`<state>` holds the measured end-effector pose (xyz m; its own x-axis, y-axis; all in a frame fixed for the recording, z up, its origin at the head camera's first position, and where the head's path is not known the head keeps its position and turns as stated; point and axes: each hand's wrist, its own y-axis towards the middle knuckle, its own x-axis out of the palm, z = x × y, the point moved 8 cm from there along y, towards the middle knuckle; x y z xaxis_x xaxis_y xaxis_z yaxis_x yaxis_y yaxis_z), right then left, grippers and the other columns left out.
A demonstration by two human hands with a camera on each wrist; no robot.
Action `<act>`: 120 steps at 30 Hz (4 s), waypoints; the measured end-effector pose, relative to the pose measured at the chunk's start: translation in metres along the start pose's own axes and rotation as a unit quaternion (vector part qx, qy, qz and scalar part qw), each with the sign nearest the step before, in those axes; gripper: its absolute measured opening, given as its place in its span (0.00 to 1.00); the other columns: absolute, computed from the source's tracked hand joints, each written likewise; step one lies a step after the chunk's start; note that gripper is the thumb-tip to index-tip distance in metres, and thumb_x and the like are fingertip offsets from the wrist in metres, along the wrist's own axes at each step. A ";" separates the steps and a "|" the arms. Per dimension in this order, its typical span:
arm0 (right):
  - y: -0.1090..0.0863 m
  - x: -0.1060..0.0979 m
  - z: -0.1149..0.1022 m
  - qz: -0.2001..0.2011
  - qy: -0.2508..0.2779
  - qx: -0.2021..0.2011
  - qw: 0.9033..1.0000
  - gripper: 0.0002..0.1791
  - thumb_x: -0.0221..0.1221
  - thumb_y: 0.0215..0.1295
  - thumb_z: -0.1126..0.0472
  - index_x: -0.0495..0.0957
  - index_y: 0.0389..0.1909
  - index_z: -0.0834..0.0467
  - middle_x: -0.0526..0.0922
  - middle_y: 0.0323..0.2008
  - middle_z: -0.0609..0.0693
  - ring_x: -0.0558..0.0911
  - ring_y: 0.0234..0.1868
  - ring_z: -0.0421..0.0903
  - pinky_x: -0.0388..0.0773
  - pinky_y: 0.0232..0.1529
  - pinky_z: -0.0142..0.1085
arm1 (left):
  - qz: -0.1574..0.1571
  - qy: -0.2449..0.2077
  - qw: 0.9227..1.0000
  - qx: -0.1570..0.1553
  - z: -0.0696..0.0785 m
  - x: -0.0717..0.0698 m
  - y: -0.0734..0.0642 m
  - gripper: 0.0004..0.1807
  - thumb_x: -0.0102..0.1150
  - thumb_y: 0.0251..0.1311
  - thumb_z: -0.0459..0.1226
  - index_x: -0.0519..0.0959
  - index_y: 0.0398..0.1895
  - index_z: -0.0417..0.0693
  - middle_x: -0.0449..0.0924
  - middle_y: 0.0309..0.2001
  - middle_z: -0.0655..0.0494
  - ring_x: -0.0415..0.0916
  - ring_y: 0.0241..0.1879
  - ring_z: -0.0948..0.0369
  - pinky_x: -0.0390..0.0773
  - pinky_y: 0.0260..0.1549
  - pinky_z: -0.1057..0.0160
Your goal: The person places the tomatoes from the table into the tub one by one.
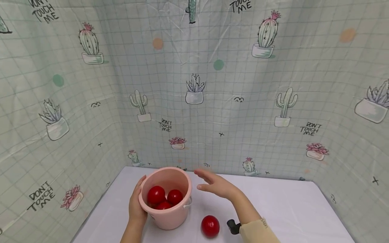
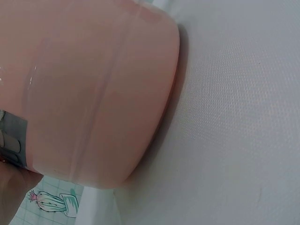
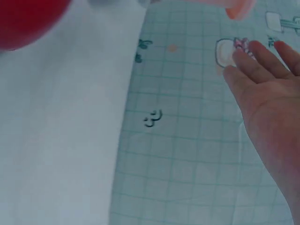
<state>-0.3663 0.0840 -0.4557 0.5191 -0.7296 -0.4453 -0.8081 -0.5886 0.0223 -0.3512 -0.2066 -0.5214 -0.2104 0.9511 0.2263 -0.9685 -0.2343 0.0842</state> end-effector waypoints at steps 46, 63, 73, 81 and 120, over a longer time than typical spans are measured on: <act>-0.045 0.068 0.106 -0.059 -0.013 0.113 0.992 0.38 0.68 0.56 0.50 0.68 0.70 0.42 0.71 0.68 0.52 0.68 0.64 0.57 0.74 0.59 0.62 | -0.002 0.009 1.000 0.005 0.002 0.000 -0.002 0.25 0.28 0.77 0.53 0.66 0.71 0.67 0.65 0.72 0.67 0.56 0.74 0.65 0.65 0.65 0.73; -0.050 0.068 0.103 -0.062 -0.034 0.089 0.994 0.22 0.65 0.61 0.51 0.79 0.57 0.41 0.80 0.56 0.44 0.73 0.55 0.50 0.83 0.50 0.49 | -0.002 0.003 1.000 0.002 0.003 0.001 -0.003 0.26 0.30 0.77 0.55 0.66 0.71 0.67 0.64 0.72 0.68 0.55 0.75 0.64 0.62 0.70 0.64; -0.045 0.060 0.103 -0.043 -0.048 0.092 0.994 0.24 0.66 0.60 0.50 0.79 0.59 0.42 0.80 0.54 0.45 0.73 0.54 0.49 0.81 0.51 0.51 | -0.003 -0.002 1.000 0.001 0.002 0.001 -0.002 0.26 0.30 0.76 0.55 0.66 0.71 0.67 0.65 0.72 0.67 0.56 0.75 0.64 0.65 0.67 0.69; -0.042 0.045 0.098 -0.025 -0.062 0.082 0.994 0.25 0.64 0.62 0.50 0.78 0.61 0.42 0.80 0.56 0.46 0.73 0.54 0.48 0.78 0.49 0.43 | -0.001 -0.006 1.000 -0.003 0.002 0.001 -0.001 0.26 0.30 0.76 0.55 0.66 0.71 0.66 0.65 0.72 0.67 0.56 0.74 0.65 0.64 0.68 0.67; -0.006 -0.039 0.006 0.029 -0.080 0.049 0.995 0.27 0.65 0.62 0.48 0.74 0.63 0.37 0.78 0.61 0.46 0.76 0.57 0.50 0.82 0.48 0.42 | -0.003 -0.008 1.000 0.011 -0.001 0.000 0.000 0.25 0.29 0.77 0.53 0.67 0.71 0.66 0.65 0.73 0.62 0.58 0.72 0.67 0.66 0.64 0.73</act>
<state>-0.3835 0.1176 -0.4434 0.4265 -0.6914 -0.5831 -0.8624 -0.5052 -0.0317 -0.3510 -0.2064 -0.5220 -0.2023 0.9491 0.2412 -0.9666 -0.2331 0.1065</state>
